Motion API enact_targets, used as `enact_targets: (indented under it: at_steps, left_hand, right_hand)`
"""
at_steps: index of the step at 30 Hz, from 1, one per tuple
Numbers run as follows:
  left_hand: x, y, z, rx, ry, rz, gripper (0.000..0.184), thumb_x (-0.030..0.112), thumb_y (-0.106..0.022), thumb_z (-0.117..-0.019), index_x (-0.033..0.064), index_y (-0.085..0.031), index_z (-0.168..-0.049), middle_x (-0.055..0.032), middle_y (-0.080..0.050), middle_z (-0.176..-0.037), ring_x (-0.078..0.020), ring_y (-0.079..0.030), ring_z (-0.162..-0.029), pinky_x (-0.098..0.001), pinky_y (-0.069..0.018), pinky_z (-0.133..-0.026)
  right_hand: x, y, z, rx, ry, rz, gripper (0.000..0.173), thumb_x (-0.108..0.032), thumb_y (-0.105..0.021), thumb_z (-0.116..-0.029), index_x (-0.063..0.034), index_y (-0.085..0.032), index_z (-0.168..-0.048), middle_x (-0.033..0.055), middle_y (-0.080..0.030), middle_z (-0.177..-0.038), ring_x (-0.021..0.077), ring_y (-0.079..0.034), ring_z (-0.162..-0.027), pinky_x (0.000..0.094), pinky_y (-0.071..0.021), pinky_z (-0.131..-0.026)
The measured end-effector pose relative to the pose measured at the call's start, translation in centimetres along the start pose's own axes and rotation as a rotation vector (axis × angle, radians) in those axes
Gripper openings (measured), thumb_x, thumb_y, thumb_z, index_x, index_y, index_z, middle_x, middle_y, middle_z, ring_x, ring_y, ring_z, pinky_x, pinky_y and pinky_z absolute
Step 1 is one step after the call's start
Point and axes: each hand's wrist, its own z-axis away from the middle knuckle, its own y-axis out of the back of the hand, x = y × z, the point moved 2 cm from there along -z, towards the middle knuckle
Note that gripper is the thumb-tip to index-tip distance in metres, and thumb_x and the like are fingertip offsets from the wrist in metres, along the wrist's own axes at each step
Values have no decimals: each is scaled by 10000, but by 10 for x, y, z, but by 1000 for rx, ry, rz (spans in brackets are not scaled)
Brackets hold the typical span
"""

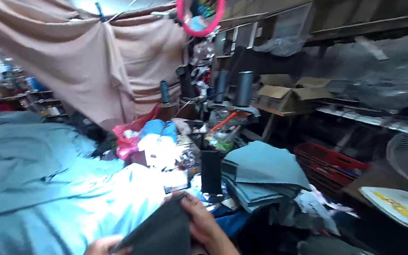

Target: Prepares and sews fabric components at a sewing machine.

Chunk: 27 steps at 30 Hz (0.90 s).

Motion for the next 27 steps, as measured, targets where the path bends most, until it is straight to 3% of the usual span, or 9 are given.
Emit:
enact_targets:
  at_steps: [3,5,8,13,17,21,24,25,27]
  left_hand:
    - [3,23,-30,460,-147,-193,178,213,-745,-883,45,-791,-921,-112,-768,-896,-256,-748,-863,-514,-596,-823]
    - [-4,32,-49,702,-343,-219,135,208,-707,-902,115,-796,-944,-24,-755,-934,-156,-704,-938,-394,-570,-897]
    - [-32,24,-62,793,-484,-254,100,168,-669,-938,155,-765,-966,-9,-739,-1025,-154,-662,-1059,-363,-519,-987]
    - [-93,-13,-37,701,-376,-409,215,29,-640,-833,147,-803,-910,-23,-759,-1036,-211,-686,-1040,-417,-536,-955]
    - [-106,-18,-21,640,-393,-490,252,11,-608,-833,154,-802,-907,-26,-766,-1030,-220,-695,-1043,-405,-535,-963]
    - [-108,-14,-16,598,-387,-459,231,43,-623,-841,168,-803,-913,-10,-763,-1043,-207,-681,-1078,-405,-518,-994]
    - [-87,-4,-11,406,-262,-70,135,82,-692,-850,114,-795,-931,-3,-760,-1076,-136,-669,-1108,-378,-501,-1023]
    - [-75,3,-11,311,-218,126,121,76,-699,-859,68,-782,-947,-14,-759,-1076,-103,-669,-1103,-335,-515,-1022]
    - [-54,18,-15,177,-182,372,138,130,-717,-888,30,-757,-974,-1,-757,-1052,-53,-677,-1063,-287,-541,-986]
  right_hand:
    - [-20,8,-38,34,207,294,282,-212,-540,-1039,-86,-670,-1254,52,-736,-1158,137,-710,-1018,334,-604,-874]
    - [-38,6,-48,-160,370,376,271,-331,-586,-1034,-176,-730,-1202,59,-735,-1206,171,-695,-1125,344,-582,-949]
    - [-45,3,-38,-534,351,551,284,-360,-557,-1048,-219,-775,-1164,42,-721,-1258,222,-628,-1262,389,-521,-1074]
    - [37,37,3,-731,96,1026,200,-158,-629,-979,-137,-810,-1063,7,-765,-1113,174,-627,-1249,383,-468,-1116]
    - [70,49,27,-723,-13,1047,209,-120,-645,-965,-132,-809,-1094,7,-767,-1138,194,-618,-1270,424,-420,-1146]
    - [73,55,33,-671,17,981,213,-128,-632,-979,-127,-802,-1108,5,-761,-1168,187,-592,-1311,387,-414,-1166]
    - [54,51,33,-653,43,728,216,-105,-602,-1011,-59,-773,-1135,80,-739,-1200,161,-668,-1190,334,-532,-1062]
    - [42,48,31,-592,53,642,218,-140,-594,-1026,-87,-769,-1146,51,-753,-1167,128,-698,-1118,313,-566,-1006]
    - [17,45,22,-356,94,588,210,-283,-612,-1021,-253,-780,-1145,-82,-764,-1098,20,-702,-1001,230,-580,-896]
